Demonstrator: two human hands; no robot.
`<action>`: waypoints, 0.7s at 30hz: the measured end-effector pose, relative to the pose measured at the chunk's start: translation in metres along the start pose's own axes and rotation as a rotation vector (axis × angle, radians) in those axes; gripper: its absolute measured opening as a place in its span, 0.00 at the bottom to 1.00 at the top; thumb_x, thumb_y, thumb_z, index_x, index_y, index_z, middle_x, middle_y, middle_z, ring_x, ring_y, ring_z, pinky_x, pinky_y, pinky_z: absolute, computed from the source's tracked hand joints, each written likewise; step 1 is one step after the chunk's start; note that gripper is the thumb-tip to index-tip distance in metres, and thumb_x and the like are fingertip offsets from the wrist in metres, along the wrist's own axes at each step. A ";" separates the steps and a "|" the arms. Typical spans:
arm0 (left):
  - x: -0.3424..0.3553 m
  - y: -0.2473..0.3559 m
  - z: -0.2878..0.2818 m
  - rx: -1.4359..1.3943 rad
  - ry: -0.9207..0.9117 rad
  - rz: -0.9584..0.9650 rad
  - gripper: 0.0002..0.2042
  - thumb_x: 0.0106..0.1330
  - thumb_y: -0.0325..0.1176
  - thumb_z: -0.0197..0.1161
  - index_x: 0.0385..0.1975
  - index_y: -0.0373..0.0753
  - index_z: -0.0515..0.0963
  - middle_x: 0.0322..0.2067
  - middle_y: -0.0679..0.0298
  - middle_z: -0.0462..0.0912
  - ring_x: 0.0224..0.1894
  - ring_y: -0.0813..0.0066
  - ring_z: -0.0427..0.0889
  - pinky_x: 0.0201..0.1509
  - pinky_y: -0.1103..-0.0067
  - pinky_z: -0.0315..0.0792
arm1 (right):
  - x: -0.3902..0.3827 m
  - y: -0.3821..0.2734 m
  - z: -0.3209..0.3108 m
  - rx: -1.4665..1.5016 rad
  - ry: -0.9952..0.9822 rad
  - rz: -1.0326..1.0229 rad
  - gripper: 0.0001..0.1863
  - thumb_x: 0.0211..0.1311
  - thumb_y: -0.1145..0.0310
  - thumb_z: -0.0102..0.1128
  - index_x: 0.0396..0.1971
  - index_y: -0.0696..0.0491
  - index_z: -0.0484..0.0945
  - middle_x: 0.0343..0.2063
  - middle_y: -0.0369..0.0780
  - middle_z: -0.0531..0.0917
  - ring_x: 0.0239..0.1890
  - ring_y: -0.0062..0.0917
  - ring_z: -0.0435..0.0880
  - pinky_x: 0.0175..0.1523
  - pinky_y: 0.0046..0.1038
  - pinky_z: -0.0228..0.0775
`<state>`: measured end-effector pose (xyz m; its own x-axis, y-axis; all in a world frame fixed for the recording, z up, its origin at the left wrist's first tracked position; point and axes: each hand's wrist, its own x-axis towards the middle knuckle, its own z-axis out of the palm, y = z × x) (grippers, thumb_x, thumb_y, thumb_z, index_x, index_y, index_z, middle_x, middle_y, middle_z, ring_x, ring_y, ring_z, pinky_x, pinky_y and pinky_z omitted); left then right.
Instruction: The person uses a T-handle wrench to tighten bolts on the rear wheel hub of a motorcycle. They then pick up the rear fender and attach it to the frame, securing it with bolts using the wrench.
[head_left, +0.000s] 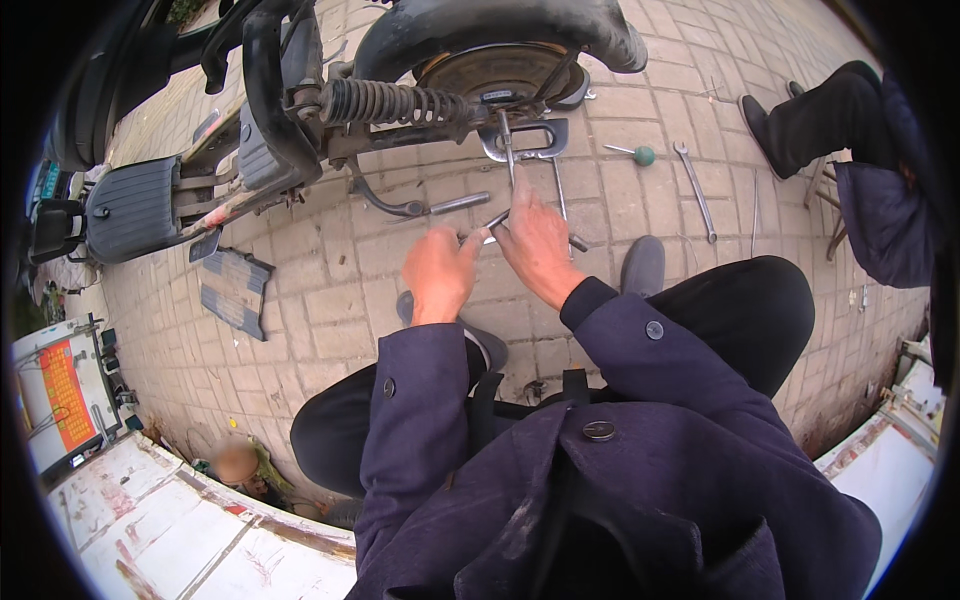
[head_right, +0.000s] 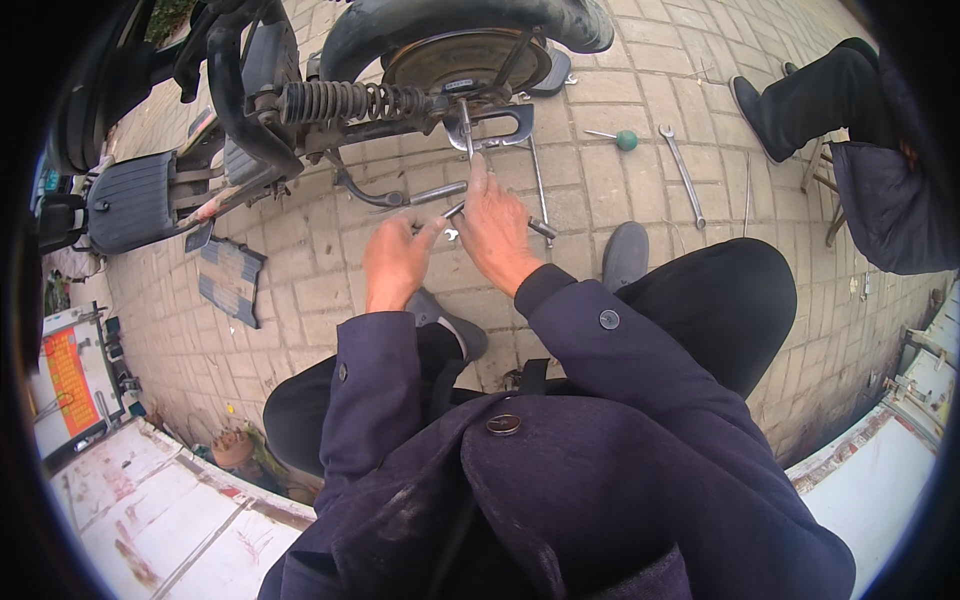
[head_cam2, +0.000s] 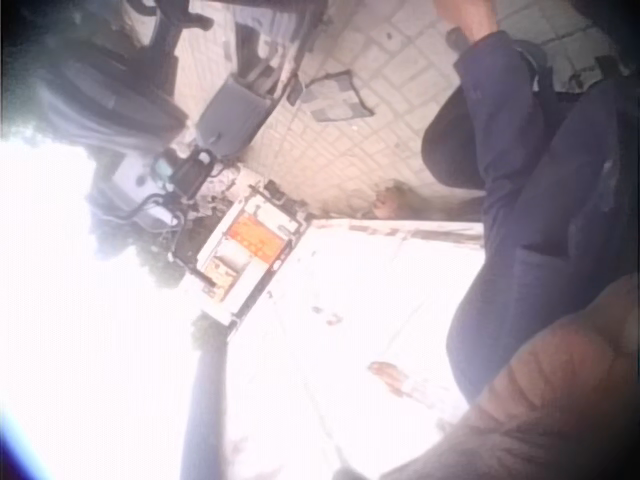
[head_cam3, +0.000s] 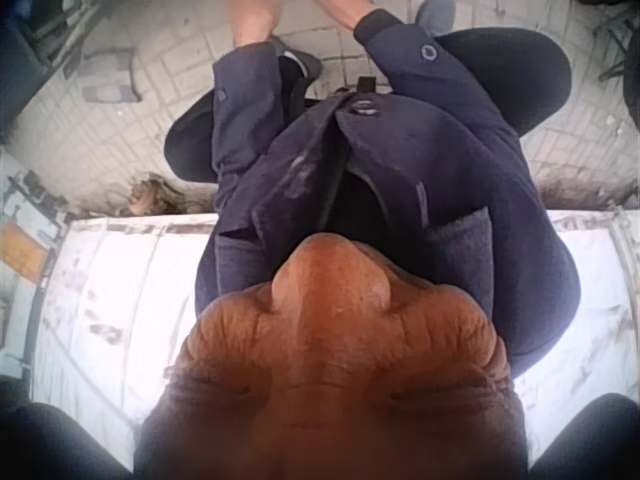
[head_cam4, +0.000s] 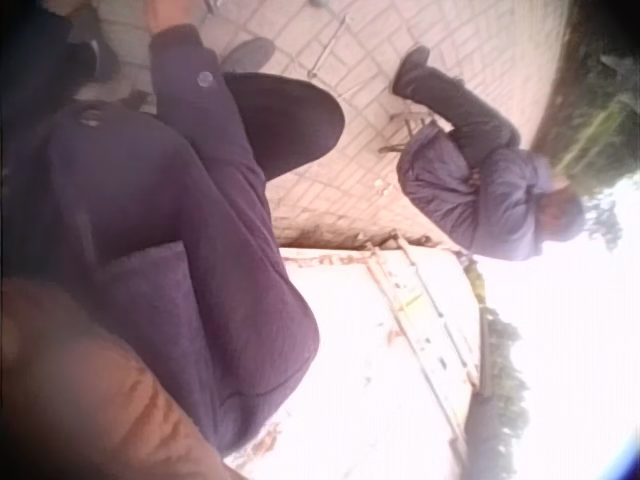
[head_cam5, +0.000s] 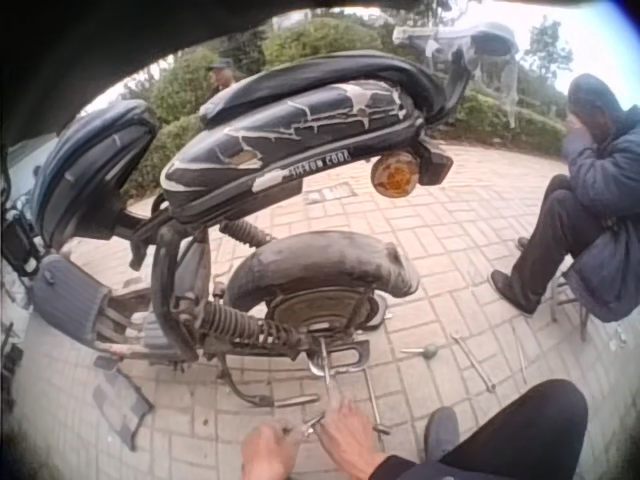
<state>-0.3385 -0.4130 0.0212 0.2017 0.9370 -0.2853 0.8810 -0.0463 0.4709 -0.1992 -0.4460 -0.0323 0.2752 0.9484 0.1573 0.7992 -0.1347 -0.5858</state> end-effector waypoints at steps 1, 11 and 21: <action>-0.004 0.007 -0.002 0.019 -0.011 -0.018 0.20 0.66 0.49 0.66 0.39 0.34 0.84 0.23 0.51 0.83 0.29 0.54 0.81 0.36 0.64 0.71 | 0.002 0.003 0.007 0.083 0.032 0.042 0.28 0.60 0.69 0.66 0.59 0.60 0.68 0.30 0.46 0.80 0.32 0.45 0.81 0.36 0.44 0.72; 0.004 -0.008 0.008 -0.483 0.198 0.060 0.29 0.75 0.56 0.51 0.50 0.29 0.78 0.45 0.41 0.83 0.48 0.43 0.80 0.50 0.66 0.71 | 0.012 0.005 0.046 1.538 -0.163 0.574 0.15 0.78 0.56 0.49 0.48 0.53 0.74 0.26 0.32 0.74 0.28 0.19 0.72 0.37 0.27 0.68; 0.014 -0.036 0.039 -0.339 -0.121 -0.075 0.26 0.72 0.55 0.54 0.33 0.35 0.85 0.28 0.44 0.83 0.36 0.45 0.84 0.42 0.60 0.73 | 0.018 0.020 0.036 1.942 -0.364 0.867 0.26 0.72 0.42 0.52 0.48 0.51 0.77 0.32 0.38 0.78 0.42 0.30 0.75 0.52 0.33 0.69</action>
<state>-0.3504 -0.4121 -0.0323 0.2088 0.8846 -0.4169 0.7075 0.1577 0.6889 -0.1977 -0.4214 -0.0700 -0.1024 0.8570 -0.5050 -0.9085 -0.2873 -0.3034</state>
